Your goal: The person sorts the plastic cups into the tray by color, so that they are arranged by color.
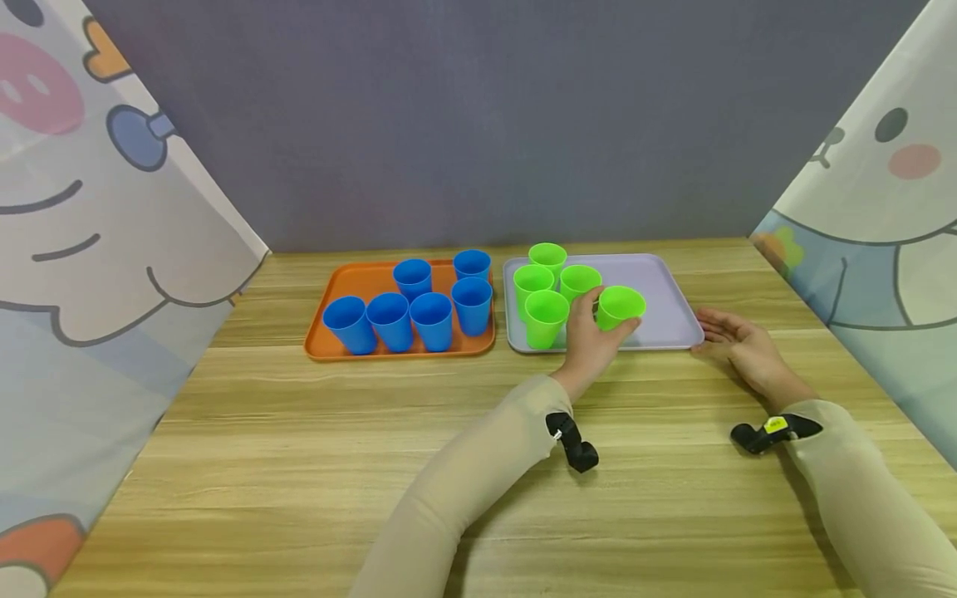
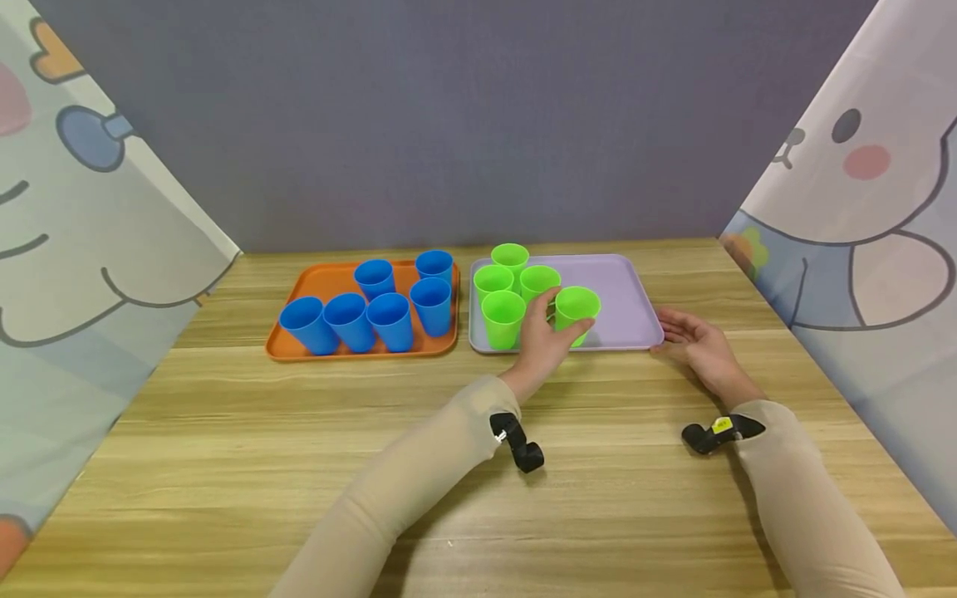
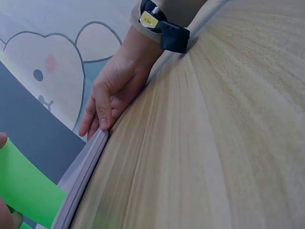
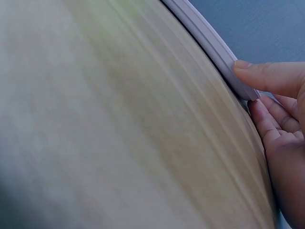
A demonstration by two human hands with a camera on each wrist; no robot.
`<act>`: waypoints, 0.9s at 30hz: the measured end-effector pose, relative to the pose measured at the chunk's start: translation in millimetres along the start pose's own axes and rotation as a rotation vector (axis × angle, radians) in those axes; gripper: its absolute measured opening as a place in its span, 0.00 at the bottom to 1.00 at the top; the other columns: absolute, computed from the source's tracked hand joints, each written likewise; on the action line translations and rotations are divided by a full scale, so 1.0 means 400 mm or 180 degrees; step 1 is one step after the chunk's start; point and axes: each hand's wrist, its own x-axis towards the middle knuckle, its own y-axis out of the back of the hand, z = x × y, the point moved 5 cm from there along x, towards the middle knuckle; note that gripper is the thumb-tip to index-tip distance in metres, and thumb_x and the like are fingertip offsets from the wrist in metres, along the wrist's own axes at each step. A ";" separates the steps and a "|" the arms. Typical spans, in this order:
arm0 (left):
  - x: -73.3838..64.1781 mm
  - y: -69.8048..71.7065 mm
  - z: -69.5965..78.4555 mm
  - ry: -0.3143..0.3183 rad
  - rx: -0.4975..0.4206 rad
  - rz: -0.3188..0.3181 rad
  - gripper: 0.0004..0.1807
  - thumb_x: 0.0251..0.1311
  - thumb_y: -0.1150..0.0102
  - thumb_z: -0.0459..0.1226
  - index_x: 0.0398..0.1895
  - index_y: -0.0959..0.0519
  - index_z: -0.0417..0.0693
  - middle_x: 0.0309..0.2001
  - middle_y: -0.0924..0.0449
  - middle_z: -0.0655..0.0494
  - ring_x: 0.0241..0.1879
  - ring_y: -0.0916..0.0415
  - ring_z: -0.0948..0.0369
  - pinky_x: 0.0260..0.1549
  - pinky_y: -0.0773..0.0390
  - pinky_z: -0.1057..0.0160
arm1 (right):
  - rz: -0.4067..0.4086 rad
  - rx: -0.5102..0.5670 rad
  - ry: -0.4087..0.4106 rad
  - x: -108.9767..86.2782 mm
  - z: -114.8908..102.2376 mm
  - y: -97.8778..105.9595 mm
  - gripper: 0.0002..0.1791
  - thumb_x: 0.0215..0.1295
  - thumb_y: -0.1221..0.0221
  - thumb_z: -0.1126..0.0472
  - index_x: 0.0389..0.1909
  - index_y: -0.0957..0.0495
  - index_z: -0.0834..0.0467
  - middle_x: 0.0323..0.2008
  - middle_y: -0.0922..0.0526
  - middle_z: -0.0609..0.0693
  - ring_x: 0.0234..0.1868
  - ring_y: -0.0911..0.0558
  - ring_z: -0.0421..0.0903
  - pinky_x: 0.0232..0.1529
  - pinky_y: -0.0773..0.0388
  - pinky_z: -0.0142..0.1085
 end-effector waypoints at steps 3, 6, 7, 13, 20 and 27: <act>0.001 0.000 -0.006 0.0015 0.0024 0.0009 0.38 0.55 0.27 0.37 0.68 0.32 0.39 0.60 0.30 0.49 0.57 0.31 0.58 0.57 0.31 0.66 | -0.0004 0.0018 0.0017 0.000 0.000 0.000 0.32 0.55 0.40 0.86 0.61 0.33 0.68 0.48 0.17 0.40 0.47 0.18 0.33 0.48 0.23 0.22; 0.005 -0.001 -0.012 0.0028 0.0029 0.0018 0.38 0.55 0.27 0.37 0.68 0.33 0.38 0.61 0.30 0.48 0.58 0.31 0.58 0.57 0.31 0.65 | -0.0019 0.0043 0.0038 0.001 0.000 0.000 0.31 0.54 0.41 0.87 0.60 0.32 0.67 0.48 0.17 0.41 0.48 0.18 0.33 0.49 0.23 0.22; 0.006 -0.001 -0.013 0.0034 0.0031 0.0014 0.38 0.55 0.27 0.37 0.68 0.33 0.38 0.61 0.30 0.47 0.58 0.31 0.57 0.57 0.31 0.65 | -0.0024 0.0037 0.0040 0.001 0.000 0.000 0.31 0.55 0.41 0.87 0.60 0.31 0.66 0.48 0.17 0.41 0.48 0.18 0.33 0.49 0.23 0.22; 0.011 -0.004 -0.019 0.0115 0.0033 -0.0084 0.39 0.58 0.29 0.39 0.70 0.35 0.38 0.64 0.33 0.47 0.59 0.32 0.56 0.57 0.30 0.63 | -0.0026 -0.0082 0.0025 0.000 0.000 0.000 0.32 0.55 0.40 0.85 0.62 0.33 0.68 0.49 0.18 0.40 0.48 0.19 0.32 0.48 0.24 0.22; 0.009 -0.005 -0.021 0.0166 0.0049 -0.0182 0.39 0.60 0.31 0.40 0.72 0.37 0.41 0.66 0.35 0.48 0.61 0.34 0.56 0.58 0.30 0.63 | -0.0017 -0.0061 0.0052 0.001 0.001 0.001 0.32 0.54 0.40 0.86 0.61 0.32 0.67 0.48 0.17 0.40 0.48 0.18 0.32 0.48 0.23 0.22; 0.012 -0.007 -0.022 0.0143 0.0070 -0.0159 0.39 0.60 0.30 0.40 0.72 0.36 0.39 0.66 0.35 0.48 0.61 0.33 0.56 0.58 0.30 0.63 | -0.0027 0.0016 0.0099 0.002 0.004 0.000 0.31 0.54 0.41 0.87 0.59 0.30 0.65 0.48 0.17 0.41 0.47 0.18 0.33 0.48 0.23 0.22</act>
